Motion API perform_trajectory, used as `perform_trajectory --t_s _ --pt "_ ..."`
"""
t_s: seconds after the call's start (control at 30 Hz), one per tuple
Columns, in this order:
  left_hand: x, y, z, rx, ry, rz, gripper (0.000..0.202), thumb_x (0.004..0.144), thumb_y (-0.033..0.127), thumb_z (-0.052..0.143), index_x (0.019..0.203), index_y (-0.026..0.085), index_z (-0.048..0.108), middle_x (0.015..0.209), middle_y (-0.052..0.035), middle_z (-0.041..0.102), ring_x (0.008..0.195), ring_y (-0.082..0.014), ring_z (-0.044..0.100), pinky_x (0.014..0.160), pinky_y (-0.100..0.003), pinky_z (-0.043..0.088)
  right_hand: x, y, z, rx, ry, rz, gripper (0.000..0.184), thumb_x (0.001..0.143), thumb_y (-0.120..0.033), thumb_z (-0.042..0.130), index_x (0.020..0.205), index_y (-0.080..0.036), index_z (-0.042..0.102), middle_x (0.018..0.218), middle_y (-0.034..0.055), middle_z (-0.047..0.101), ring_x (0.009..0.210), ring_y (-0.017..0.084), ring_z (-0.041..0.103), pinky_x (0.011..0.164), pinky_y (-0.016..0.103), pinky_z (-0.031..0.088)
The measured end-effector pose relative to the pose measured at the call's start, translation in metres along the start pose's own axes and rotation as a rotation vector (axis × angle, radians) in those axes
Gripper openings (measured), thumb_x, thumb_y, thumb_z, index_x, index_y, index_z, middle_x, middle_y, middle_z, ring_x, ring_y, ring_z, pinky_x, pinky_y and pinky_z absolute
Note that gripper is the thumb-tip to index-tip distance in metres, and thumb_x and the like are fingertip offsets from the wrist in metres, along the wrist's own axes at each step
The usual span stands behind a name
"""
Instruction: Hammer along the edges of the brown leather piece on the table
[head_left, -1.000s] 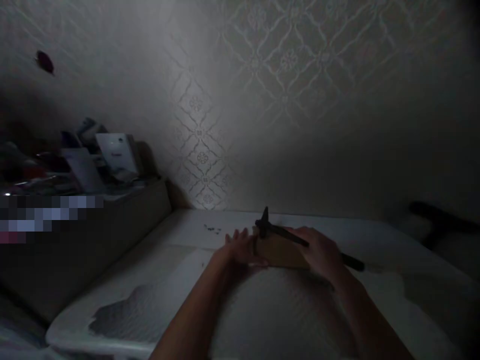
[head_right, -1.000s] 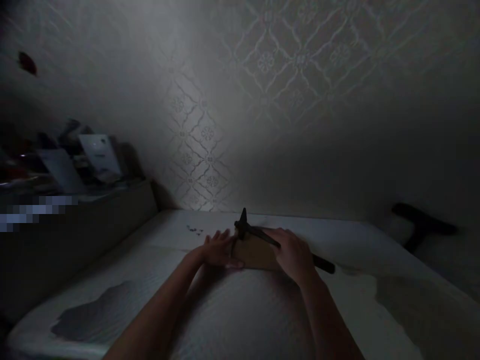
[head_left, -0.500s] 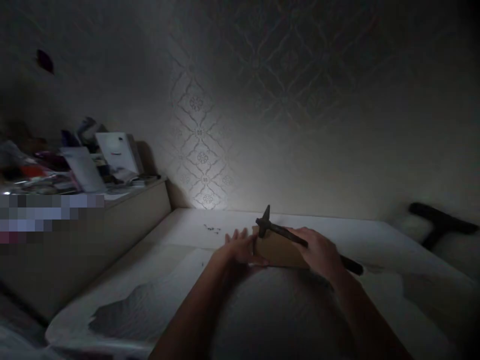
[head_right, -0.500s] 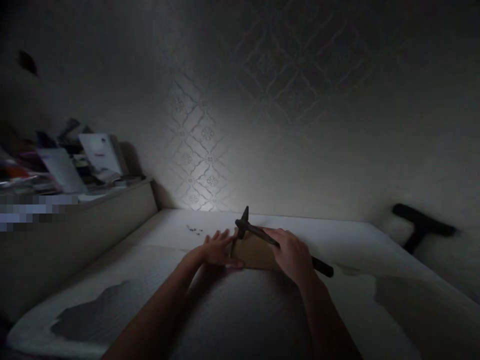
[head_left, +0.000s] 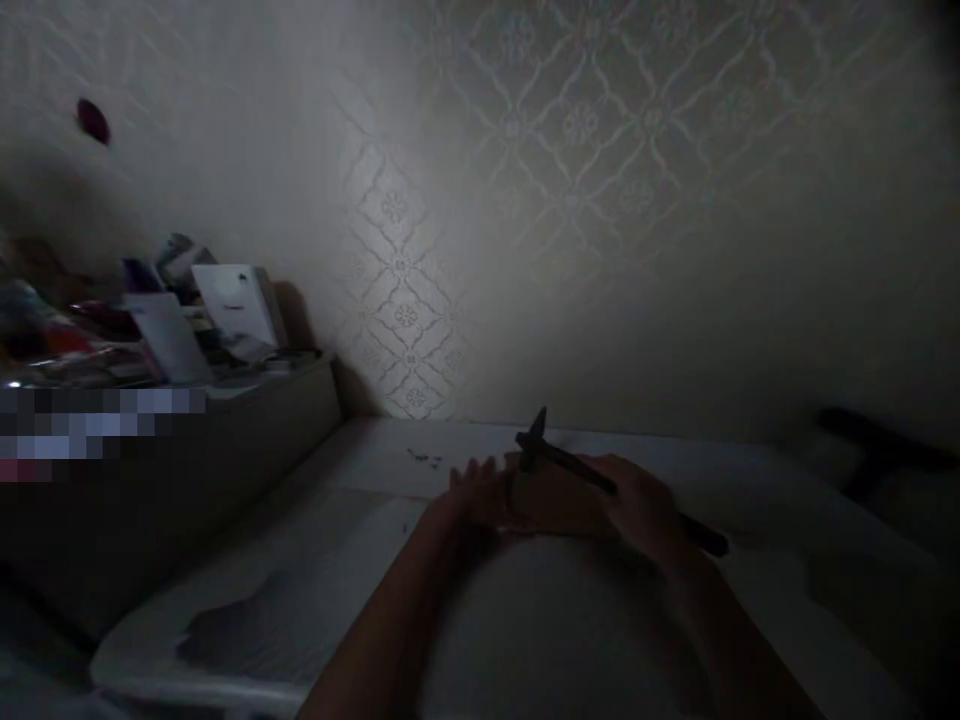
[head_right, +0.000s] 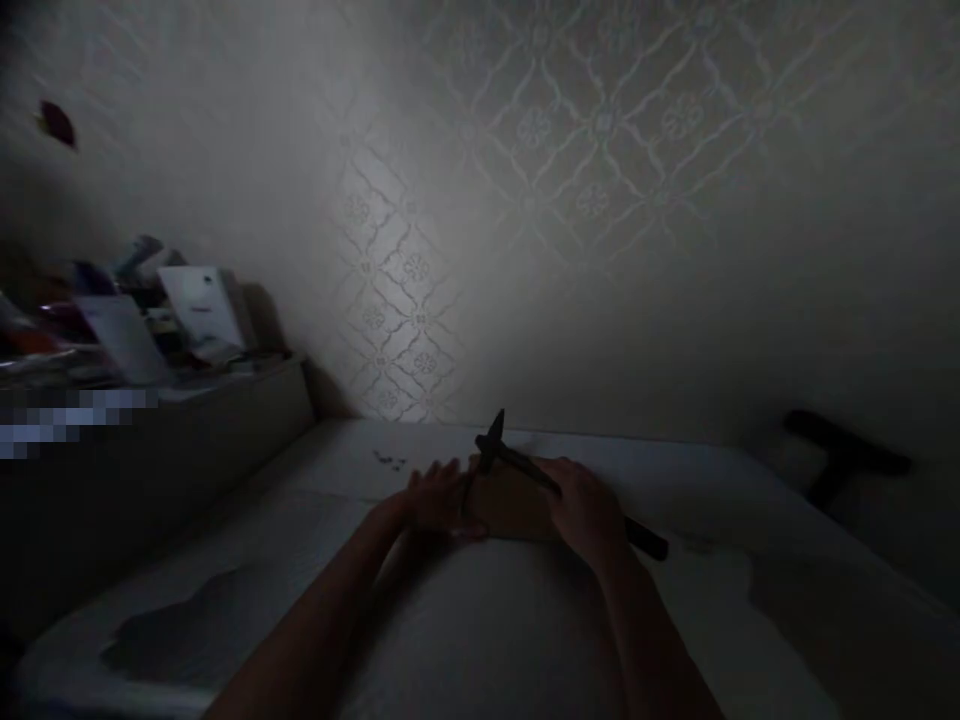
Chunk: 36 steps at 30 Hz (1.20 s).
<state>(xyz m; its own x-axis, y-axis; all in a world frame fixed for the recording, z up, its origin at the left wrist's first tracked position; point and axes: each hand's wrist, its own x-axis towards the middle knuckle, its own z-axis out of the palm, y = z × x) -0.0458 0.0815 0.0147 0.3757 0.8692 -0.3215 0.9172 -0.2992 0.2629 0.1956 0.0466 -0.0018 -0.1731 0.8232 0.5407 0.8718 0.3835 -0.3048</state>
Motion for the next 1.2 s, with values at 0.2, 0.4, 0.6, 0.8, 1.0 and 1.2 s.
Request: perform_trajectory --t_s 0.2,0.4,0.6,0.8,1.0,1.2 --pt "-0.0019 0.0018 -0.001 0.003 0.01 0.0 0.122 0.058 0.087 0.056 0.154 0.033 0.004 0.16 -0.0113 -0.005 0.144 -0.0421 -0.005 0.111 -0.067 0.003 0.0003 0.0022 0.0019 0.008 0.029 -0.024 0.042 0.083 -0.011 0.049 0.118 -0.028 0.065 0.107 0.0032 0.069 0.097 0.02 0.064 0.084 0.032 0.05" --pt "-0.0016 0.0016 -0.0014 0.008 0.007 -0.008 0.123 0.056 0.089 0.055 0.154 0.034 0.005 0.16 -0.0107 -0.004 0.144 -0.0417 -0.005 0.111 -0.066 0.003 0.0 0.0002 0.0012 -0.002 -0.014 -0.003 0.043 0.084 -0.011 0.048 0.12 -0.027 0.064 0.107 0.0044 0.069 0.098 0.021 0.064 0.084 0.033 0.049" --pt "0.0001 0.0003 -0.0005 0.008 0.01 -0.004 0.123 0.055 0.089 0.055 0.154 0.035 0.006 0.161 -0.0098 -0.003 0.144 -0.0418 -0.005 0.111 -0.067 0.003 -0.0002 0.0017 0.0019 -0.021 -0.004 0.003 0.042 0.083 -0.01 0.049 0.12 -0.026 0.063 0.107 0.0045 0.069 0.097 0.021 0.065 0.083 0.033 0.049" --pt "-0.0024 0.0032 -0.0025 0.019 -0.005 -0.019 0.123 0.054 0.089 0.056 0.154 0.033 0.01 0.16 -0.0099 -0.003 0.144 -0.042 -0.005 0.111 -0.067 0.003 -0.0006 0.0047 0.0035 -0.001 0.001 0.007 0.042 0.084 -0.011 0.048 0.12 -0.026 0.063 0.109 0.0043 0.069 0.098 0.021 0.064 0.084 0.032 0.049" --pt "-0.0022 0.0021 -0.0015 0.019 0.008 -0.005 0.12 0.058 0.088 0.054 0.154 0.033 0.008 0.16 -0.0099 -0.003 0.144 -0.0419 -0.005 0.111 -0.067 0.003 0.0 0.0029 0.0024 -0.01 -0.02 -0.003 0.041 0.084 -0.011 0.049 0.12 -0.027 0.063 0.108 0.0039 0.069 0.098 0.021 0.064 0.084 0.032 0.049" --pt "-0.0015 0.0017 -0.0013 0.014 0.009 -0.008 0.124 0.054 0.09 0.056 0.154 0.034 0.008 0.161 -0.0104 -0.002 0.144 -0.0422 -0.005 0.111 -0.067 0.003 -0.0006 0.0012 0.0019 -0.013 -0.016 0.005 0.043 0.083 -0.009 0.049 0.119 -0.026 0.064 0.106 0.0038 0.069 0.096 0.02 0.065 0.083 0.031 0.049"
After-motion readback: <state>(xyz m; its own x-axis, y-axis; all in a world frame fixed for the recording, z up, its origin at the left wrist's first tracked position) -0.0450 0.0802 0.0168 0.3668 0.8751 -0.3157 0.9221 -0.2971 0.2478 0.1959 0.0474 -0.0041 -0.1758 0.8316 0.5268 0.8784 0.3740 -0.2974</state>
